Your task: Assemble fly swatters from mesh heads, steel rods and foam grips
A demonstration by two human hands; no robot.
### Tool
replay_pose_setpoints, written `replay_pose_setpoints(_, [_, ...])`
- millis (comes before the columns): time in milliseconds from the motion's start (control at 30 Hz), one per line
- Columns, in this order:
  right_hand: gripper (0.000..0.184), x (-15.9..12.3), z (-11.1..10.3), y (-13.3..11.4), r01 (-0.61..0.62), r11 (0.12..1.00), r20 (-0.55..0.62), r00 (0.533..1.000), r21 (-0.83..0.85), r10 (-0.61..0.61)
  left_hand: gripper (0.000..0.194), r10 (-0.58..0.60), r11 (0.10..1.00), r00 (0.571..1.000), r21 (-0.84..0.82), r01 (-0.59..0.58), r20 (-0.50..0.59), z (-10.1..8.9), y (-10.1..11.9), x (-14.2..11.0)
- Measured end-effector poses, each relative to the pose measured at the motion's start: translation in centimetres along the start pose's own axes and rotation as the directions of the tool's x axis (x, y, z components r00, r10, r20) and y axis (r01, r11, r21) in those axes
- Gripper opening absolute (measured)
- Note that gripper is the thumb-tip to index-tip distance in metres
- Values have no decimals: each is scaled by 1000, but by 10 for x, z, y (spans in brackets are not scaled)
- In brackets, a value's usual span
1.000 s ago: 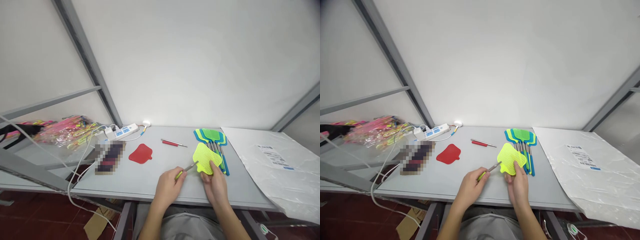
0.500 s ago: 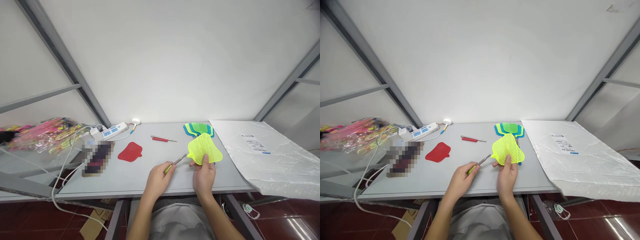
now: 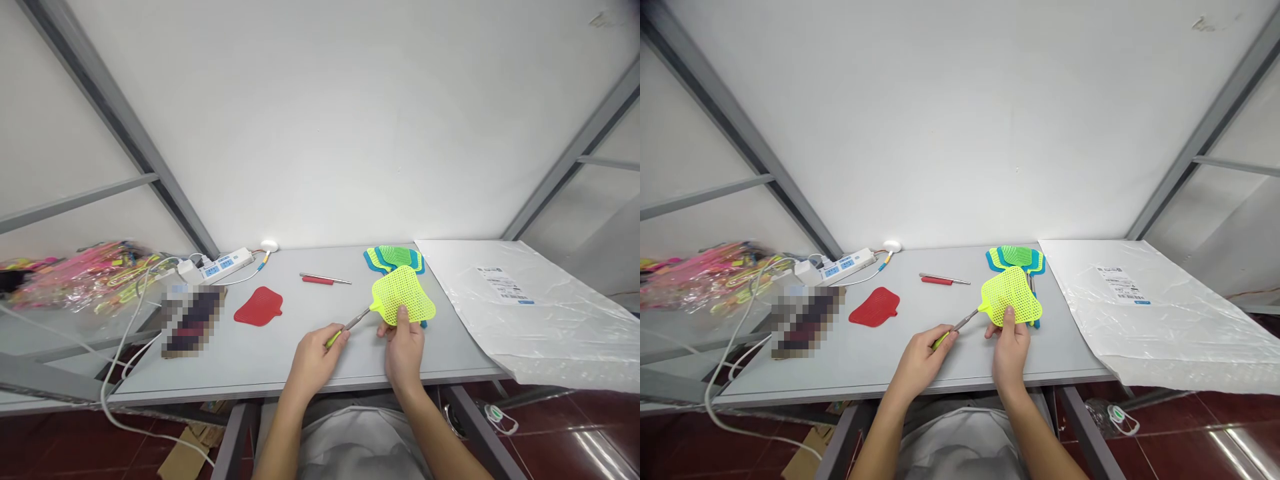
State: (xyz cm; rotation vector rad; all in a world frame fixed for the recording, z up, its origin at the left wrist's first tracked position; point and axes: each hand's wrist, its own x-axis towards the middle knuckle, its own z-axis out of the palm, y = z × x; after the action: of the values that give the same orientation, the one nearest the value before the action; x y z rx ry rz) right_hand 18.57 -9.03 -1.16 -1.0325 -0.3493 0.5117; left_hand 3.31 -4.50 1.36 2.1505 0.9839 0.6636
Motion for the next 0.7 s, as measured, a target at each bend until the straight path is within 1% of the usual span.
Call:
replay_pose_setpoints(167, [31,0,-4,-3,1,998,39,999,-58,1,39,2,1000,1000,-21,-2,16,-2,2,-1])
replay_pose_setpoints(267, [32,1,-8,-5,10,987,109,994,-159,8,39,9,1000,999,-23,-8,38,-3,5,-3])
replay_pose_setpoints(333, [35,2,-12,-6,38,969,166,986,-246,3,39,9,999,999,-38,-8,46,-4,6,-4])
replay_pose_setpoints(400, [40,4,-13,-8,70,952,200,980,-298,-9,38,13,999,999,-53,-11,51,-6,9,-4])
replay_pose_setpoints(467, [40,4,-13,-13,58,966,220,975,-254,-1,37,31,998,998,-49,-29,54,-9,14,-5])
replay_pose_setpoints(533, [38,1,-10,-20,3,992,254,967,-127,30,36,57,998,997,-20,-56,51,-12,20,-7])
replay_pose_setpoints(600, [36,-3,-6,-28,-50,999,304,951,-20,54,36,79,997,996,22,-80,45,-15,26,-9])
replay_pose_setpoints(700, [30,-10,-2,-39,-59,998,335,941,23,48,36,111,989,993,99,-114,33,-18,32,-11])
